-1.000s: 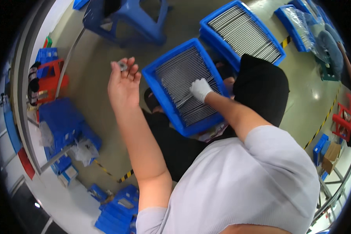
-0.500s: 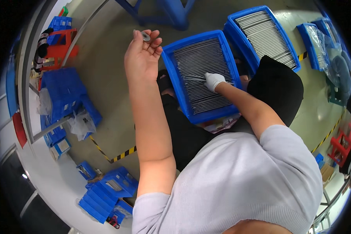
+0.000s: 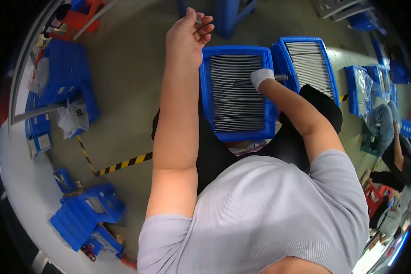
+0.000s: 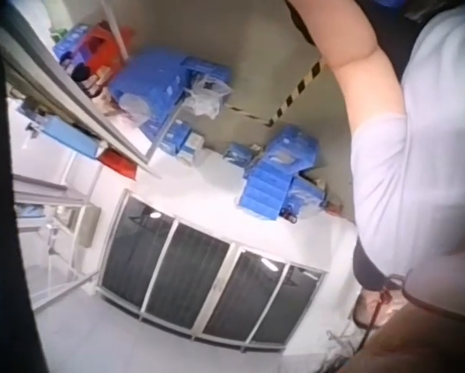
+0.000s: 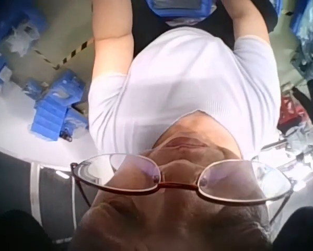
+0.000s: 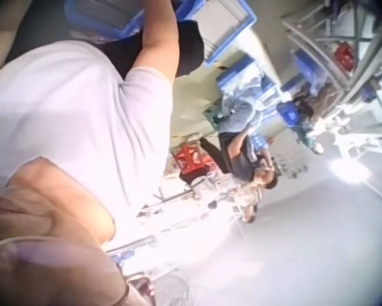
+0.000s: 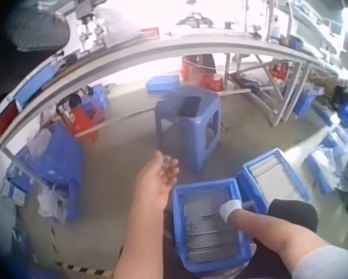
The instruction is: Sorting and organizing long metal rods into blue storage crates.
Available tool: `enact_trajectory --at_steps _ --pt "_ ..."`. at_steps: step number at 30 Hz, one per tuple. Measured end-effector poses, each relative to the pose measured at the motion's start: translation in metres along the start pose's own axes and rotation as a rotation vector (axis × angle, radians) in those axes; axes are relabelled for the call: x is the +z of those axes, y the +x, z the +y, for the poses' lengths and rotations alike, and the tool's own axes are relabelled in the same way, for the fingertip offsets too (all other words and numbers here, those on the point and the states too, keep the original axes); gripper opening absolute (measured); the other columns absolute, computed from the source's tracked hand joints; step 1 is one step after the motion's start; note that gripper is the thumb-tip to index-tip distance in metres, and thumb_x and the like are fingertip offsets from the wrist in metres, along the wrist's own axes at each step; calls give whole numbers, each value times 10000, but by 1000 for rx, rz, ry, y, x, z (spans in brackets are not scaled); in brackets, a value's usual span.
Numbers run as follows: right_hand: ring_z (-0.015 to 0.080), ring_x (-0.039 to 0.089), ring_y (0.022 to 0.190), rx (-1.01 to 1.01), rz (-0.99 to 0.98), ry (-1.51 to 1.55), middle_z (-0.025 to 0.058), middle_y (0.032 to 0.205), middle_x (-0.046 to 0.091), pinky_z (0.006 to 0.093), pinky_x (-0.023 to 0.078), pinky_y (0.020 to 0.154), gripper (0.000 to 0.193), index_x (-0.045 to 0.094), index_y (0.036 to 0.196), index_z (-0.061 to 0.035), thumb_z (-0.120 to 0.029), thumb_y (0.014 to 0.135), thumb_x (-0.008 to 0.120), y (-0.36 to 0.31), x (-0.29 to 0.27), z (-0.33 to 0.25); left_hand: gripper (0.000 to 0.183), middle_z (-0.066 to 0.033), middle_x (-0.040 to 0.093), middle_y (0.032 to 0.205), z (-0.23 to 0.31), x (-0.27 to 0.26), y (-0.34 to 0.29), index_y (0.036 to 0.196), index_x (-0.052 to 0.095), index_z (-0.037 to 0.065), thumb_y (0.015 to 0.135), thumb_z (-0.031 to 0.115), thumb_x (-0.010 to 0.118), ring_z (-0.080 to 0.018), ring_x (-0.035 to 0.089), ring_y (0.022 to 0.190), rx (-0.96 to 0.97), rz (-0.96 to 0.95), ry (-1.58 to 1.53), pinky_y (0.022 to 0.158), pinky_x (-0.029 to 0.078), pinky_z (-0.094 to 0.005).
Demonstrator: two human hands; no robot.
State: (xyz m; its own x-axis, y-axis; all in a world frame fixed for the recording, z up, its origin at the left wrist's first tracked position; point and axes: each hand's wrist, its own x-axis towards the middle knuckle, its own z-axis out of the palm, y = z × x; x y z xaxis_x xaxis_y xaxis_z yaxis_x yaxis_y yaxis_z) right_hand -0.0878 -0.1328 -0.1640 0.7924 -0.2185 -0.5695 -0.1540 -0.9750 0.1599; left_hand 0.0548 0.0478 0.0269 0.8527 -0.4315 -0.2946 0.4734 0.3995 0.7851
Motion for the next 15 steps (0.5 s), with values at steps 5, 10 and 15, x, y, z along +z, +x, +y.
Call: enact_trajectory --at_steps 5,10,15 --pt "224 682 709 -14 -165 -500 40 809 693 384 495 532 163 737 861 -127 -187 820 592 6 -27 -8 274 -53 659 877 2 4 2 935 594 81 913 354 590 -152 605 751 -65 48 3 664 448 -278" --pt "215 660 655 99 -203 -651 54 765 676 388 483 509 172 735 863 -116 -220 793 618 27 -6 -11 264 -53 662 851 3 10 1 928 594 83 900 345 612 -147 613 714 -47 52 -32 622 454 -269" --pt "197 646 587 9 -330 -790 57 704 660 382 523 492 177 725 843 -101 -236 796 619 -13 -62 -32 262 -57 658 839 5 -4 6 908 597 84 899 345 614 -144 612 705 -36 38 -80 600 455 -264"
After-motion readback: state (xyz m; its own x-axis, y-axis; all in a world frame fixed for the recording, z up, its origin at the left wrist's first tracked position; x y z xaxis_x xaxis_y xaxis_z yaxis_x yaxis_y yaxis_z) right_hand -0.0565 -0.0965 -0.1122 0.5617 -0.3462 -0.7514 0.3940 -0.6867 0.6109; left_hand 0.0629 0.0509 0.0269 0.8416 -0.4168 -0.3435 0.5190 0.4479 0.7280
